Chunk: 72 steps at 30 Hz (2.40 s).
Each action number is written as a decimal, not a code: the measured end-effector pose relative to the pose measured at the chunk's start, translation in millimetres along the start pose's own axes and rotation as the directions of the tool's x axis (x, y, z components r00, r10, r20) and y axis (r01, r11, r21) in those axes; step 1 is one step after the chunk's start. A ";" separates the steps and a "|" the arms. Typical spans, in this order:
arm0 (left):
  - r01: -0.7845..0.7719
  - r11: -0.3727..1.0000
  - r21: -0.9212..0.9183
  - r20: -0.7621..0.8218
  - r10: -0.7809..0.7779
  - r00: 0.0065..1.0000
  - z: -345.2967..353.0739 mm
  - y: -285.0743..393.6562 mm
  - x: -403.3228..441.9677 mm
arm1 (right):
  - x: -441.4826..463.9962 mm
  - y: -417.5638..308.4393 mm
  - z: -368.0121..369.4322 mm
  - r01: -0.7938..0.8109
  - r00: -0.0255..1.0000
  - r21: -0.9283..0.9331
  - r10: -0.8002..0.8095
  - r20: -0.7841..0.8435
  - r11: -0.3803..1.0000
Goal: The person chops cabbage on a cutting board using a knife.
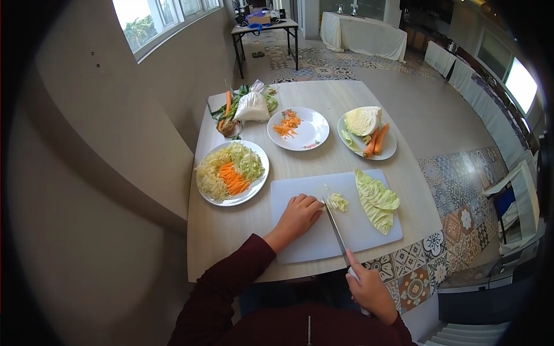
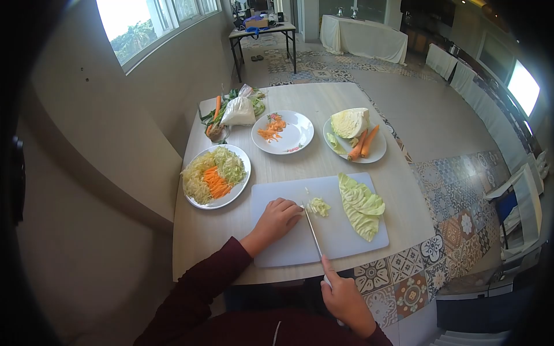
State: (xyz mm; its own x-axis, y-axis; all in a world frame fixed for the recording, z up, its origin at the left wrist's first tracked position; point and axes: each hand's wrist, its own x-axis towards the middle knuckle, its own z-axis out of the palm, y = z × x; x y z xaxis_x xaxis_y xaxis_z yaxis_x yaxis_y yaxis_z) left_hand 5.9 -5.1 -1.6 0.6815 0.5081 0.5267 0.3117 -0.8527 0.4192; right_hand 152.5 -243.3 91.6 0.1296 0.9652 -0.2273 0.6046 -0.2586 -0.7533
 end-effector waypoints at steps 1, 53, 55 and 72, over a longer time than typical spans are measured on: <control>0.005 1.000 -0.006 0.011 -0.005 1.000 -1.6 0.9 0.3 | 2.5 0.1 1.6 0.008 1.000 -0.008 -0.009 -0.009 1.000; -0.010 1.000 -0.001 -0.015 0.010 1.000 -0.3 -0.1 0.2 | 36.0 10.4 17.3 0.070 0.993 -0.071 -0.077 -0.094 0.995; -0.007 1.000 -0.005 -0.014 0.007 1.000 1.0 -0.9 -0.6 | 34.9 11.3 15.2 0.064 0.994 -0.046 -0.068 -0.090 0.997; -0.011 1.000 -0.003 -0.015 0.011 1.000 2.9 -2.7 -0.9 | 26.8 12.6 5.2 0.033 0.993 -0.006 -0.034 -0.111 0.999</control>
State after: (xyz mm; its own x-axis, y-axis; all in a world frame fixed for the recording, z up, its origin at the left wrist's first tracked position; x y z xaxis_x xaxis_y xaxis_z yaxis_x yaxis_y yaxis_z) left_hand 6.4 -3.7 -5.4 0.6746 0.5005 0.5426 0.3021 -0.8578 0.4158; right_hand 159.5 -220.9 72.8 0.1959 0.9717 -0.1319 0.6129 -0.2263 -0.7570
